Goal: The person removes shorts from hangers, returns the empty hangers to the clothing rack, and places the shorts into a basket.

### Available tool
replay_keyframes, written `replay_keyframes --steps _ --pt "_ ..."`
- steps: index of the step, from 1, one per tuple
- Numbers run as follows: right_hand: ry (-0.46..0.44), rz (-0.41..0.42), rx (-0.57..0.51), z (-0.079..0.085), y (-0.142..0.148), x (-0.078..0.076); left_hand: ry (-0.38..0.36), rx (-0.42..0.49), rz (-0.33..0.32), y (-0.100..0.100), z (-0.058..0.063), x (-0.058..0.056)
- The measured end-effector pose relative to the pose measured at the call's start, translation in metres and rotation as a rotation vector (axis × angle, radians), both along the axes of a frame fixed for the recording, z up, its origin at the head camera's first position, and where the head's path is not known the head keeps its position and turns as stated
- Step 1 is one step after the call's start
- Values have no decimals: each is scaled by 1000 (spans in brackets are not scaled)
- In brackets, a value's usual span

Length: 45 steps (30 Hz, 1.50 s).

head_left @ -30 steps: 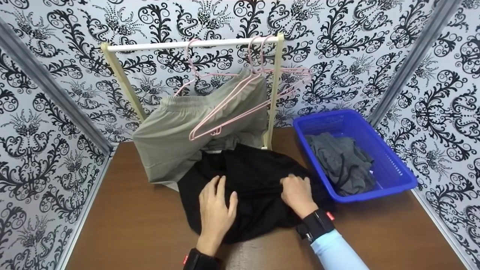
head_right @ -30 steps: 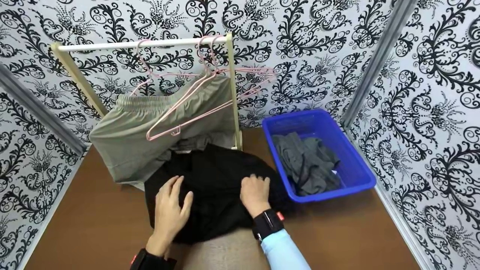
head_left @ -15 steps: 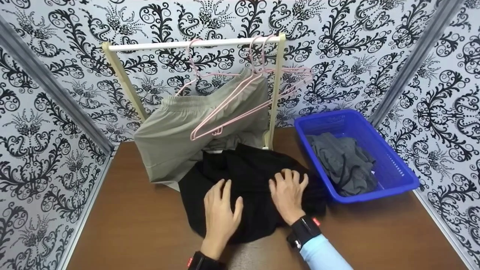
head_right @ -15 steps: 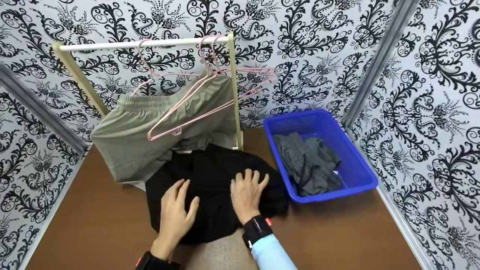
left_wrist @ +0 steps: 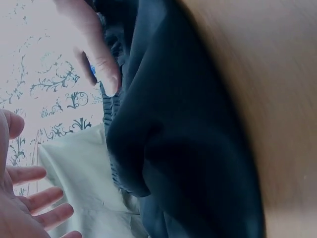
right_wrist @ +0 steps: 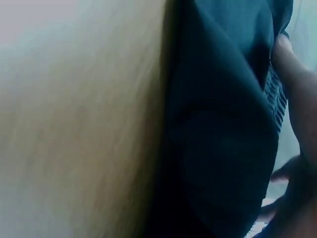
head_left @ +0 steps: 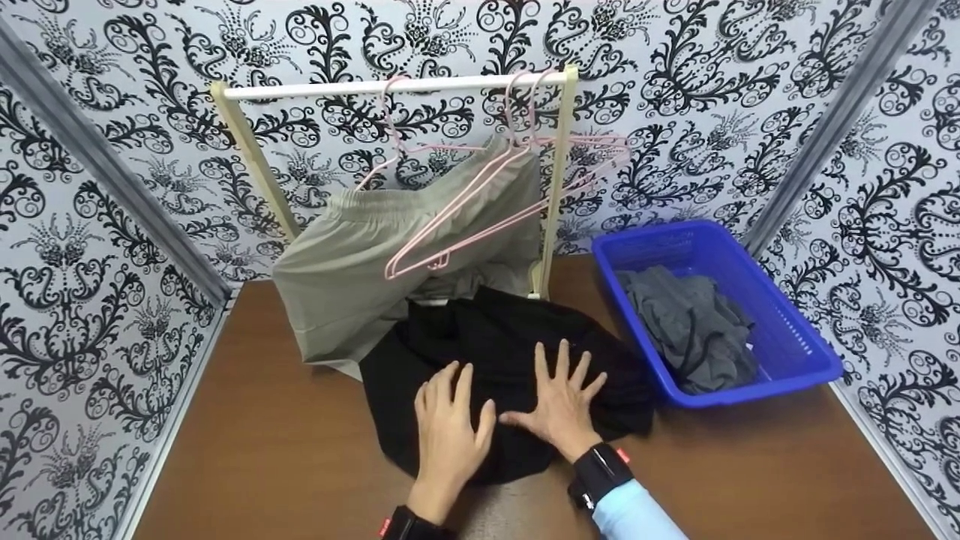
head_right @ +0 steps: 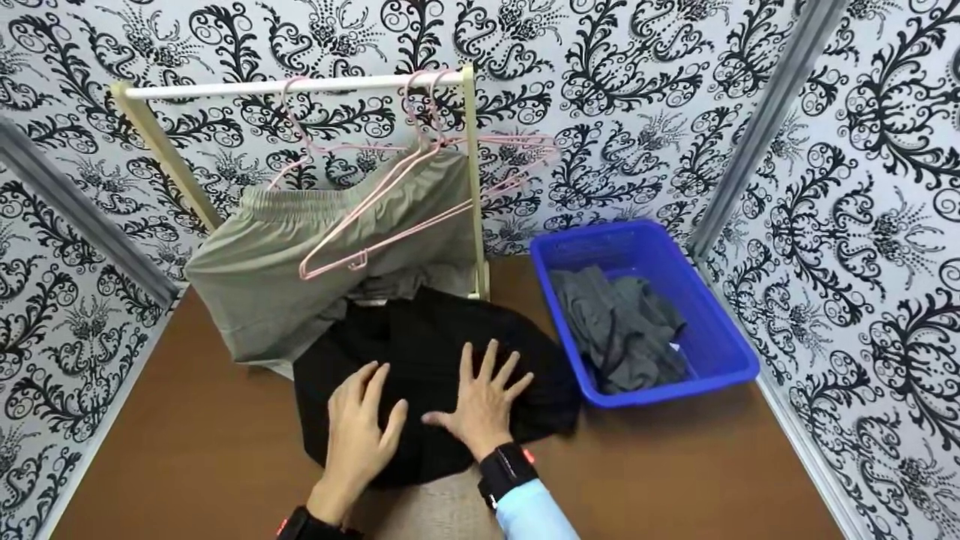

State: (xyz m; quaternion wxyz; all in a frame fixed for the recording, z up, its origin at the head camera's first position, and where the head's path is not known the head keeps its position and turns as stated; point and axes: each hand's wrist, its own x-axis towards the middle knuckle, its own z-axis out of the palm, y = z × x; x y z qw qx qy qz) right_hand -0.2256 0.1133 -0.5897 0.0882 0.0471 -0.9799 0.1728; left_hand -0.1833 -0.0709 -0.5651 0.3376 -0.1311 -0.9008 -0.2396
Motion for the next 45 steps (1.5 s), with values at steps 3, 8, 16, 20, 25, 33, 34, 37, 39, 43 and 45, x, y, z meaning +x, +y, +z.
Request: replay_keyframes --steps 3,8,16,20,25,33,34,37,39,43,45 --pt "-41 28 21 -3 1 -3 -12 -28 -11 2 -3 2" --pt "-100 50 56 -8 2 -8 -39 -89 -32 6 -9 5" --pt "-213 54 118 -8 7 -23 -5 -153 -35 6 -12 7" --pt "-285 37 121 -2 15 -34 7 -149 -36 5 -12 7" --pt "-335 30 83 7 25 -43 -16 -143 -29 3 -11 7" --pt "-375 29 -3 21 36 -51 -10 -141 -12 1 -10 5" --pt "-381 30 -15 22 37 -52 -6 -138 -12 0 -10 4" --pt "-369 40 -60 22 42 -52 7 -129 -17 1 -9 3" --pt "-342 54 -82 20 46 -51 16 -120 -20 1 -8 3" --pt "-268 95 -92 17 54 -47 43 -113 -21 2 -7 3" --pt "-254 94 -97 18 58 -44 52 -111 -20 2 -6 2"
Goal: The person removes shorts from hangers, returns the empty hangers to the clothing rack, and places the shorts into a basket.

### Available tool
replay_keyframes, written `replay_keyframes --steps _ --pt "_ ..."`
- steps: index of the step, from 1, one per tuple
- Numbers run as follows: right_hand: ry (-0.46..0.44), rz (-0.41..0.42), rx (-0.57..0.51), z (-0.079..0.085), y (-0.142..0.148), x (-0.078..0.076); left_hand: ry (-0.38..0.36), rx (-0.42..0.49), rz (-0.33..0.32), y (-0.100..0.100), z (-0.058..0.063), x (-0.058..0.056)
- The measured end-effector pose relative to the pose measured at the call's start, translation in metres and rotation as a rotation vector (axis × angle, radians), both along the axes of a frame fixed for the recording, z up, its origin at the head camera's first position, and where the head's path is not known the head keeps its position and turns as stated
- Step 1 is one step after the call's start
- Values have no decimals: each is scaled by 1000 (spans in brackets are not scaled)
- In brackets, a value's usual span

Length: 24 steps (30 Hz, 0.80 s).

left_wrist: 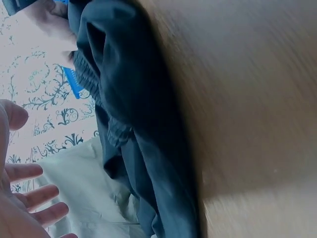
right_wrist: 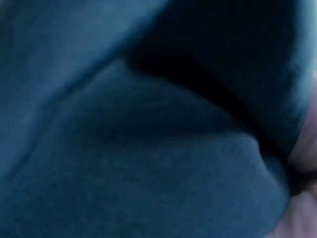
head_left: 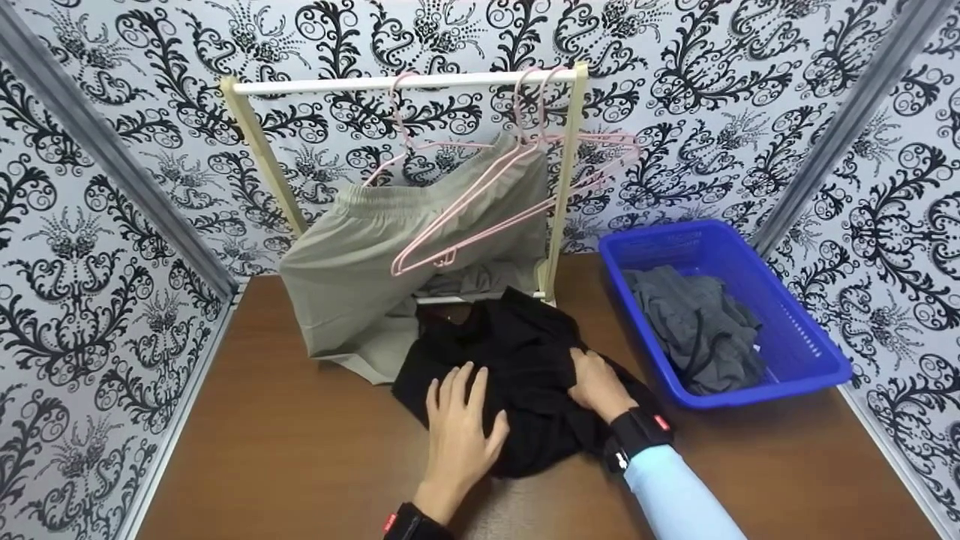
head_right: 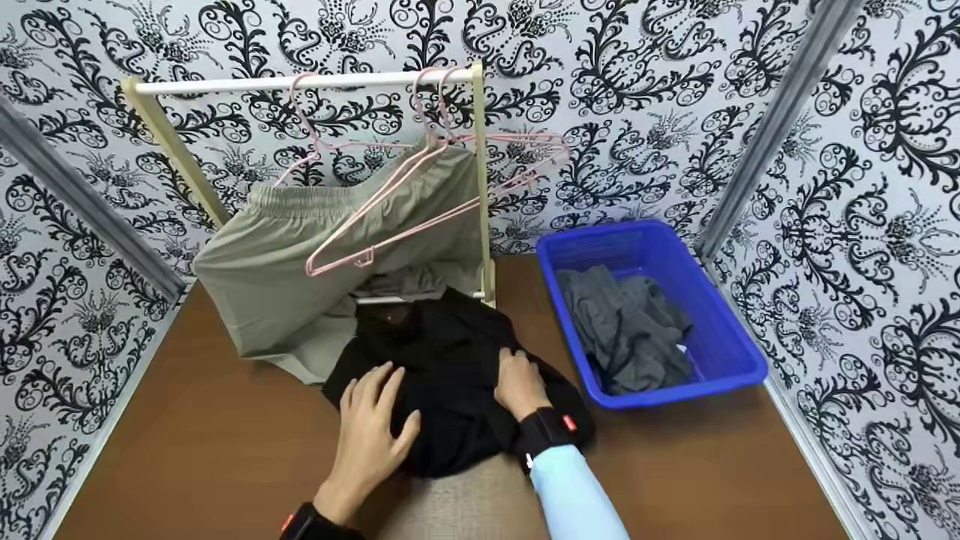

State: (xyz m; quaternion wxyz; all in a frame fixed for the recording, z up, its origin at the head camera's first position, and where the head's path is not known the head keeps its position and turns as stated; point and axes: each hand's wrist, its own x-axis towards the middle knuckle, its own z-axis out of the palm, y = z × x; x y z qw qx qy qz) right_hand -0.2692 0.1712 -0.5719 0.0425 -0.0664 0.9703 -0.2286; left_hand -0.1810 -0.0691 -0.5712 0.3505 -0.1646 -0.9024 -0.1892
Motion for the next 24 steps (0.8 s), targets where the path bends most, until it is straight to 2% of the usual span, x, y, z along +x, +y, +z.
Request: replay_keyframes --steps 4,7,15,19,22,24 --pt "4 -41 -23 0 7 8 7 14 -3 0 0 -1" --pt "44 -67 -51 1 11 12 2 27 -2 0 1 -1" --pt "332 -89 -220 6 27 23 -28 55 -8 -1 5 -1" --pt "485 -68 -300 11 32 27 -40 67 -12 1 7 -2" --pt "571 -54 -343 17 35 29 -37 77 -19 3 7 -4" --pt "595 -62 -360 22 36 30 -35 89 -30 3 8 -5"
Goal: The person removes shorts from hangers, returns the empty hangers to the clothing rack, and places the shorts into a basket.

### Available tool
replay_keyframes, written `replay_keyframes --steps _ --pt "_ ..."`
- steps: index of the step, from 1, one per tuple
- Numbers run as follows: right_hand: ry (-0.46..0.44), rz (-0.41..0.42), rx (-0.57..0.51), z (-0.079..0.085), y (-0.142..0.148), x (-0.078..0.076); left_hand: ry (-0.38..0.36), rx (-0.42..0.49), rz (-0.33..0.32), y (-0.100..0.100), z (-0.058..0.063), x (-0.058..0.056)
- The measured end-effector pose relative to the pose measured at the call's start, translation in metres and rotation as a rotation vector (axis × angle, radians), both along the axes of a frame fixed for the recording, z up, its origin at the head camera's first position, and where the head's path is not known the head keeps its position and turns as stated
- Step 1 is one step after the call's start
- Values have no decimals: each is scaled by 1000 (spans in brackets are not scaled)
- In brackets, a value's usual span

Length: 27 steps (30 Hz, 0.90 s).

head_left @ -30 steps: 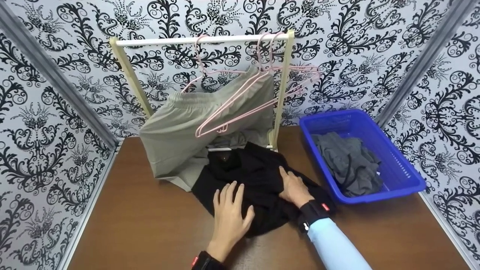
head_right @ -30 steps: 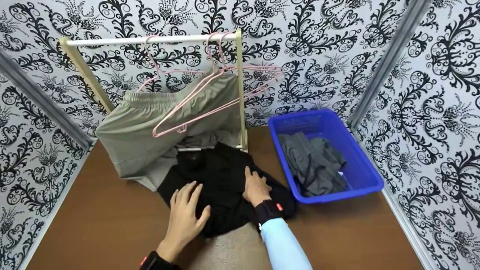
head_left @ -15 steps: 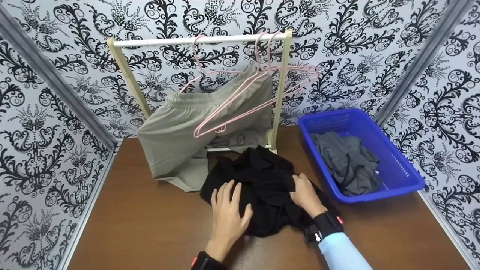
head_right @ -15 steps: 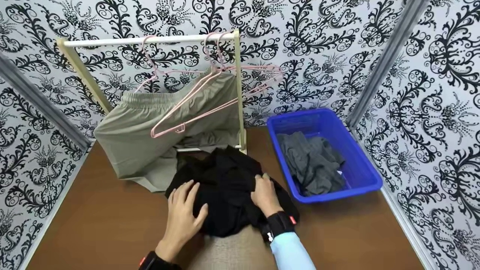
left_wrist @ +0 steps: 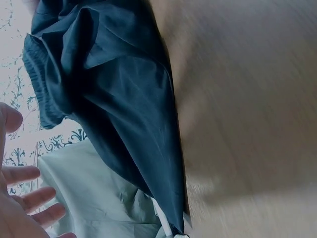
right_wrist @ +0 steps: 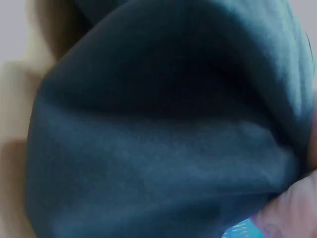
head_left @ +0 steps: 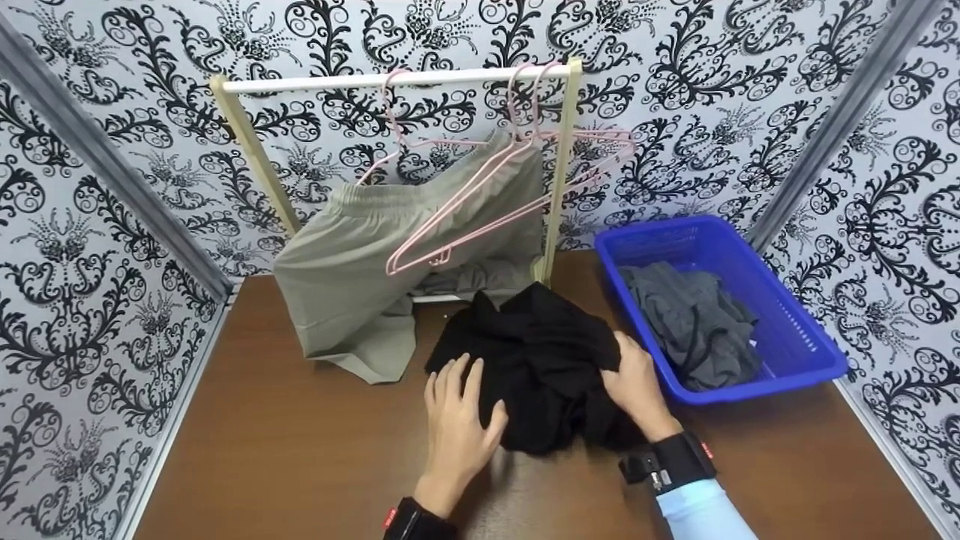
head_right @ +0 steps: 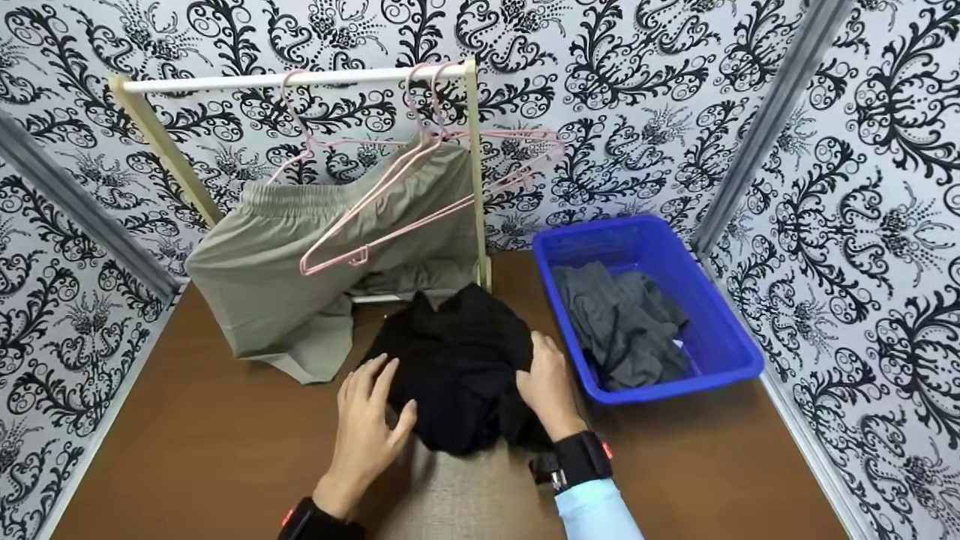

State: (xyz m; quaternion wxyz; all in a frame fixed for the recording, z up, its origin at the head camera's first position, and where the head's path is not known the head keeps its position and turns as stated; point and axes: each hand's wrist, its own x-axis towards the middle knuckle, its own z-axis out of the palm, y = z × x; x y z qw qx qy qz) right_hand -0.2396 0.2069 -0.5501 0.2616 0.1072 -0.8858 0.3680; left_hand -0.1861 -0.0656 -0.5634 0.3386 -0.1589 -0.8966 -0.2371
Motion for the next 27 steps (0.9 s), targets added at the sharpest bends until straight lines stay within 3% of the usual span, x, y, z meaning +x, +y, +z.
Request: replay_keyframes --steps 5,10,27 --pt "30 -24 -56 12 3 3 -12 44 -49 3 2 -5" --pt "119 -20 -82 23 4 3 -60 71 -83 5 7 -9" --pt "223 -149 -242 81 22 -2 -109 37 -138 18 26 -21"
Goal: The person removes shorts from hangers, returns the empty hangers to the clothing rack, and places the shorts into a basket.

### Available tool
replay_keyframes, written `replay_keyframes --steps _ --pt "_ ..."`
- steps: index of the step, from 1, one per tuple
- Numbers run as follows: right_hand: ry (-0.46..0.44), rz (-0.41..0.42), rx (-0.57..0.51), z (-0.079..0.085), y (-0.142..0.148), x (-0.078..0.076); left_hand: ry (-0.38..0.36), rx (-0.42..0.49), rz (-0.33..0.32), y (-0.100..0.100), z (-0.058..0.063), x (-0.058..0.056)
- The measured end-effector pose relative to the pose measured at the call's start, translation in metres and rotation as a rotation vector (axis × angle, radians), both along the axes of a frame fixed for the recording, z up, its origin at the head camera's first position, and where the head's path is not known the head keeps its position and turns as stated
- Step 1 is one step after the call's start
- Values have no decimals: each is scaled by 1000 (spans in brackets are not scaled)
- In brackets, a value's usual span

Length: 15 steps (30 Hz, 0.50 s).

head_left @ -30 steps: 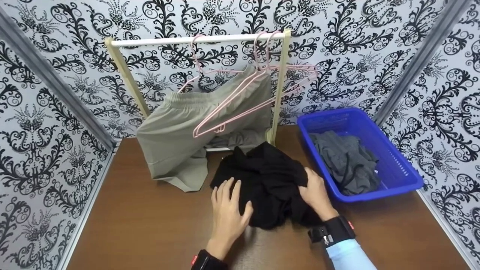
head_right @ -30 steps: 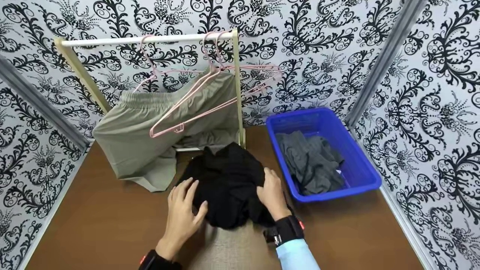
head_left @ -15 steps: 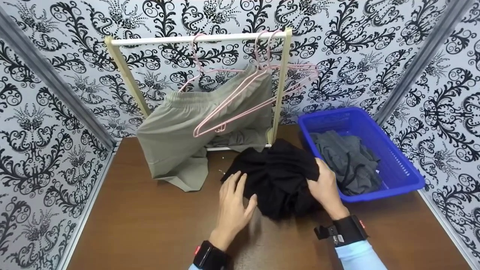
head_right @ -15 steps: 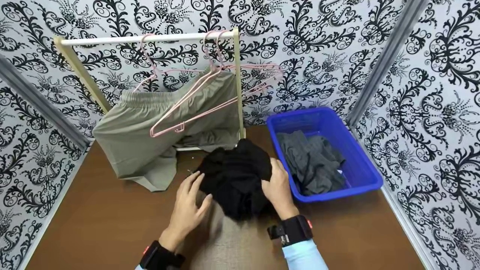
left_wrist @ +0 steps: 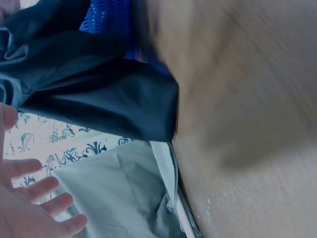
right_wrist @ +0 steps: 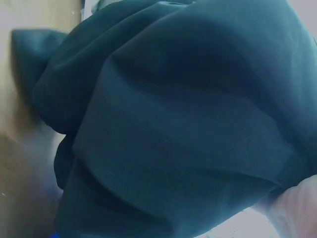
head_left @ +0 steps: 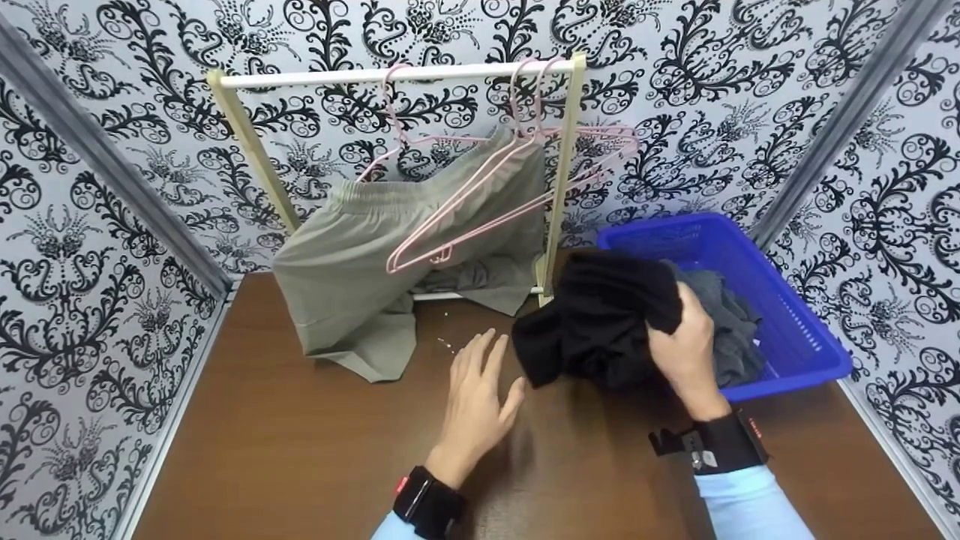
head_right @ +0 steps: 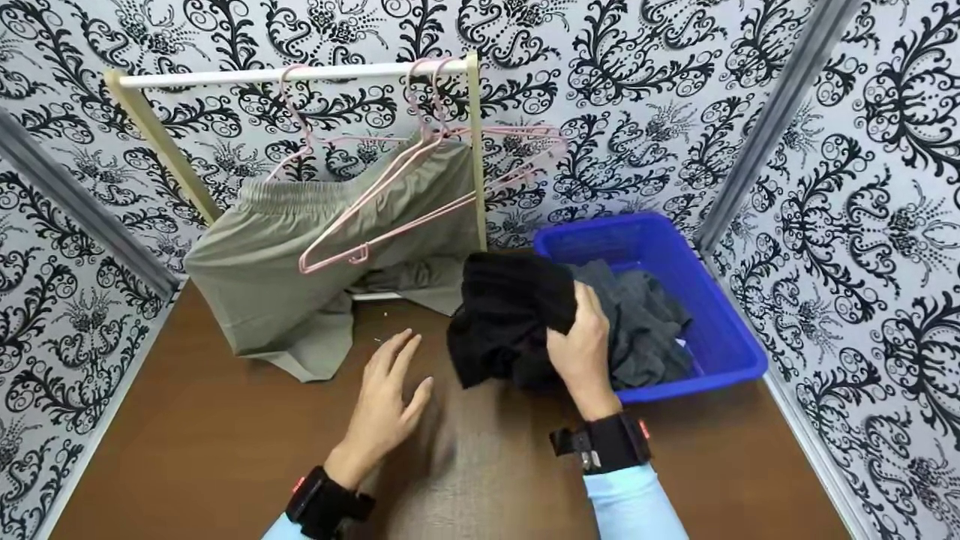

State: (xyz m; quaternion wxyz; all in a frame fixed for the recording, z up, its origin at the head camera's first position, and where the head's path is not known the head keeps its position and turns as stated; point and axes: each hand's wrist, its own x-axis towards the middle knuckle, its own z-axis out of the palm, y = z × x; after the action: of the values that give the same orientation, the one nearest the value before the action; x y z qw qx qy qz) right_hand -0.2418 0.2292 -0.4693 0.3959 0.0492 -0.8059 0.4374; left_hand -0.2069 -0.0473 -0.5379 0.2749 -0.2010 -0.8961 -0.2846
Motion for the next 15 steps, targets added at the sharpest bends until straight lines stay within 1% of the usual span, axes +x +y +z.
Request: replay_keyframes --steps 4,7,11,15 --pt "17 -32 -27 11 4 -3 -11 -10 -2 4 3 -1" --pt "37 -62 -46 19 9 -6 -4 -23 0 5 4 -2" --pt "53 -118 -89 31 16 -8 3 -34 6 5 5 -2" --pt "94 -188 -141 41 24 -11 2 -27 7 4 6 -2"
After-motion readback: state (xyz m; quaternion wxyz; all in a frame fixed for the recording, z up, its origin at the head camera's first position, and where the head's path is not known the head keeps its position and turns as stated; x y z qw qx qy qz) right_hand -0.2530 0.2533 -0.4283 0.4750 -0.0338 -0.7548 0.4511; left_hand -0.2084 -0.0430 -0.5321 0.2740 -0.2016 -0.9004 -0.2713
